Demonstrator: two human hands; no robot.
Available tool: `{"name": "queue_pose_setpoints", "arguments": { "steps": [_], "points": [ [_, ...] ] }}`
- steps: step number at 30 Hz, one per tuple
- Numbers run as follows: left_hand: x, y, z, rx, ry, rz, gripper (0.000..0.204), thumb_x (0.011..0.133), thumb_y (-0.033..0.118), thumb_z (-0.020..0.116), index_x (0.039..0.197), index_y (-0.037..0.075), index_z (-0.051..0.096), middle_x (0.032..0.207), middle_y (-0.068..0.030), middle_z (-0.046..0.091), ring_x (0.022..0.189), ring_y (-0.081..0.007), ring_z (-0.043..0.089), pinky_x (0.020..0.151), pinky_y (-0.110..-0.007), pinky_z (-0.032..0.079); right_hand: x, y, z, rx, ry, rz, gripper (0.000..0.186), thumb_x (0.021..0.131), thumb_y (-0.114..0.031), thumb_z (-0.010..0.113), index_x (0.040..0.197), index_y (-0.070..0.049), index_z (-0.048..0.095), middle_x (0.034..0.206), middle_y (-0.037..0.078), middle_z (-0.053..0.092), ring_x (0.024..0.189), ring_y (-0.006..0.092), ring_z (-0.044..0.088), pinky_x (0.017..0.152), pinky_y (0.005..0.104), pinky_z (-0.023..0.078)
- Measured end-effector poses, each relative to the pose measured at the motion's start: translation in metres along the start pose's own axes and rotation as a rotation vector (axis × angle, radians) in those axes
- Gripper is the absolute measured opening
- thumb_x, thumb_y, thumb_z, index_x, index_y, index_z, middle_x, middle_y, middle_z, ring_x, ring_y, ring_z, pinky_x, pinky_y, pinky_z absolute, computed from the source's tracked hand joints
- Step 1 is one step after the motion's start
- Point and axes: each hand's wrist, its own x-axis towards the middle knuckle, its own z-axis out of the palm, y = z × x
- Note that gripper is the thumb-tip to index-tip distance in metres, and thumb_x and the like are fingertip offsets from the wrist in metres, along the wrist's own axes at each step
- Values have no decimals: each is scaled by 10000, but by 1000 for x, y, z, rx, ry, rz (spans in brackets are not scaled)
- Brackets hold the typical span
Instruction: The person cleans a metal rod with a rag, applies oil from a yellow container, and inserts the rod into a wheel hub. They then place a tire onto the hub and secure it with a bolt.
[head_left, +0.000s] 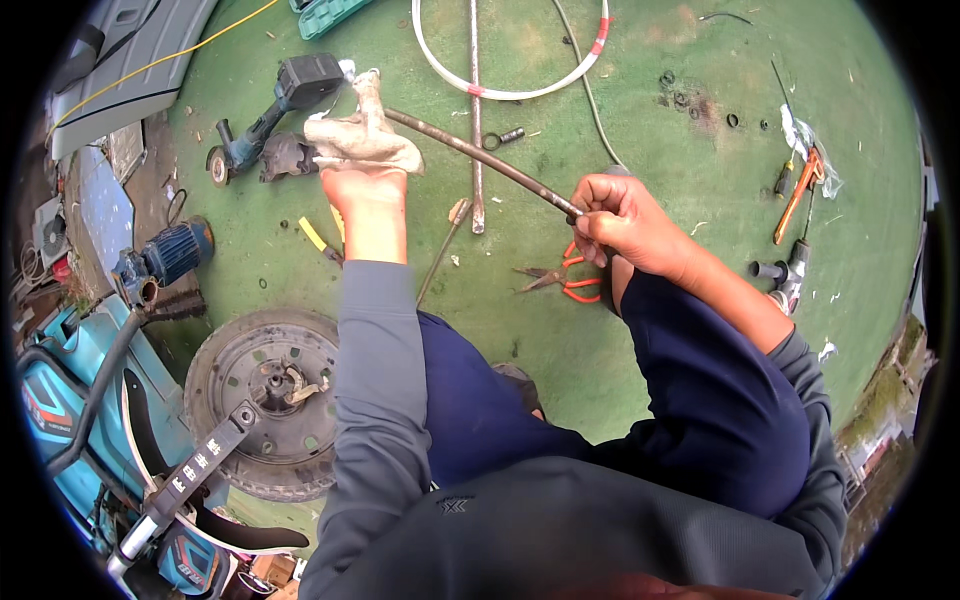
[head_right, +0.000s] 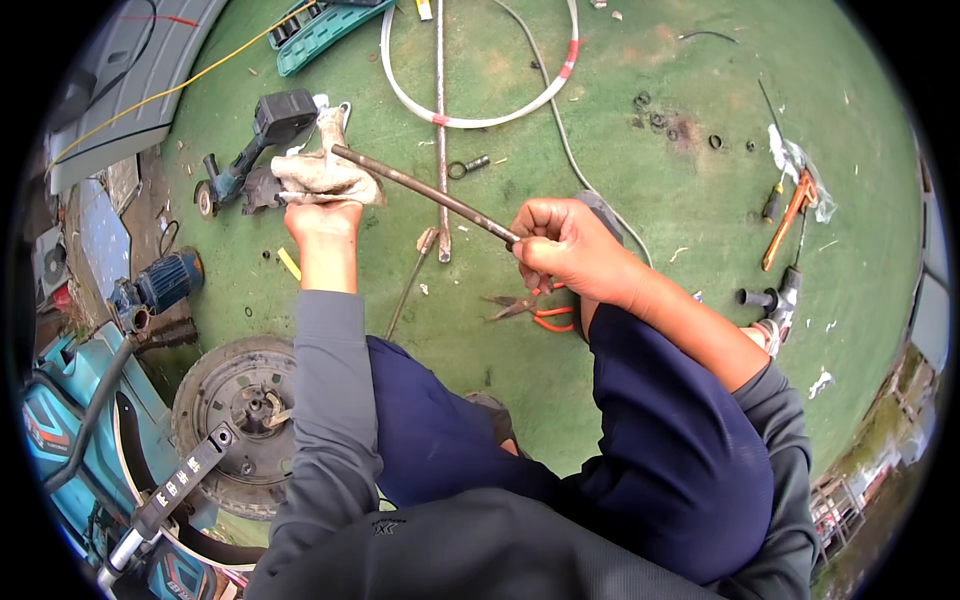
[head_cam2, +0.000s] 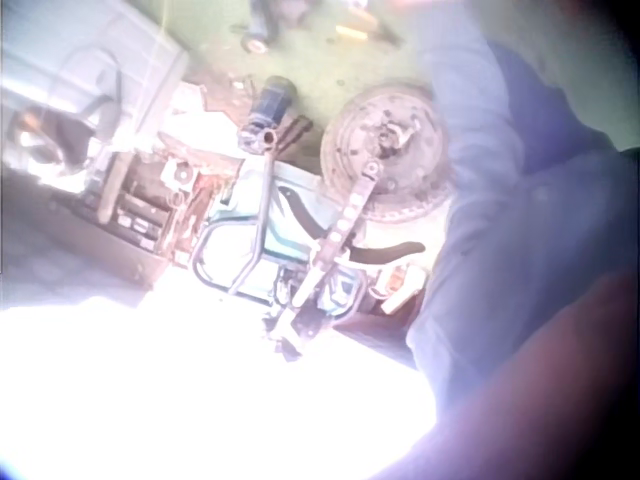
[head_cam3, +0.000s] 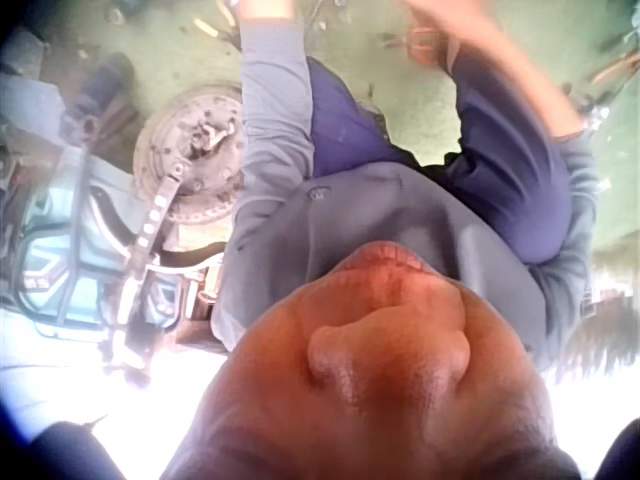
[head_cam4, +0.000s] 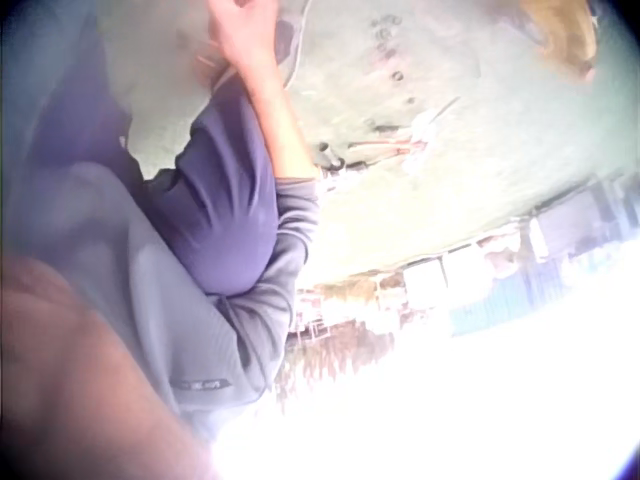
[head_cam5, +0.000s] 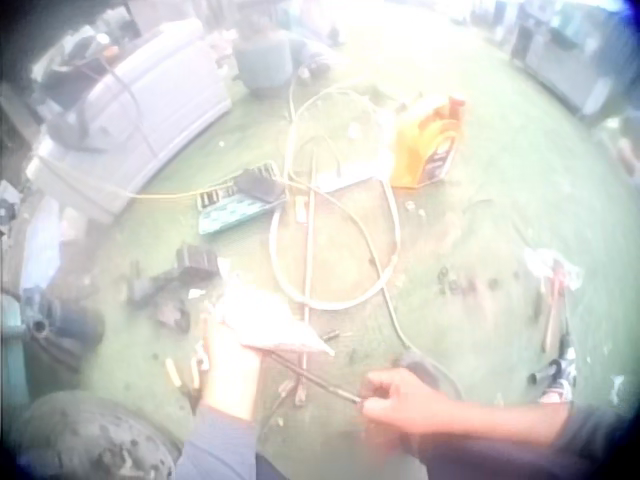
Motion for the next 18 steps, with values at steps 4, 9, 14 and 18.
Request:
{"name": "queue_pose_setpoints", "arguments": {
  "steps": [4, 9, 14, 18],
  "points": [
    [-61, -63, 30, 38, 170, -131, 477, 988, 313, 314, 1314, 32, 520, 1411, -195, 514, 1307, -360, 484, 1055, -525, 332, 18, 4, 6, -139, 144, -165, 91, 865, -60, 668, 863, -4, 596, 711, 7, 625, 640, 53, 594, 539, 239, 445],
    [-91, -75, 35, -23, 114, -322, 461, 954, 213, 359, 1316, -8, 539, 1349, -165, 571, 1255, -326, 525, 1115, -490, 384, 29, 10, 11, -616, 301, -384, 170, 779, -71, 729, 837, 20, 598, 730, 117, 635, 635, 212, 619, 578, 351, 472],
    [-91, -88, 19, 561, 70, -348, 391, 1075, 287, 388, 1327, 22, 527, 1350, -155, 584, 1230, -309, 568, 1103, -476, 416, 35, 9, 10, -917, 254, -572, 253, 734, -109, 773, 875, 1, 595, 812, 185, 643, 755, 393, 653, 665, 466, 521],
    [-87, -102, 15, 492, 14, -307, 401, 1092, 330, 369, 1318, 34, 515, 1363, -147, 574, 1266, -302, 551, 1106, -485, 407, 39, 6, 20, -1115, 175, -571, 293, 732, -156, 800, 892, -12, 601, 832, 173, 649, 800, 403, 656, 687, 487, 529]
  ]
}}
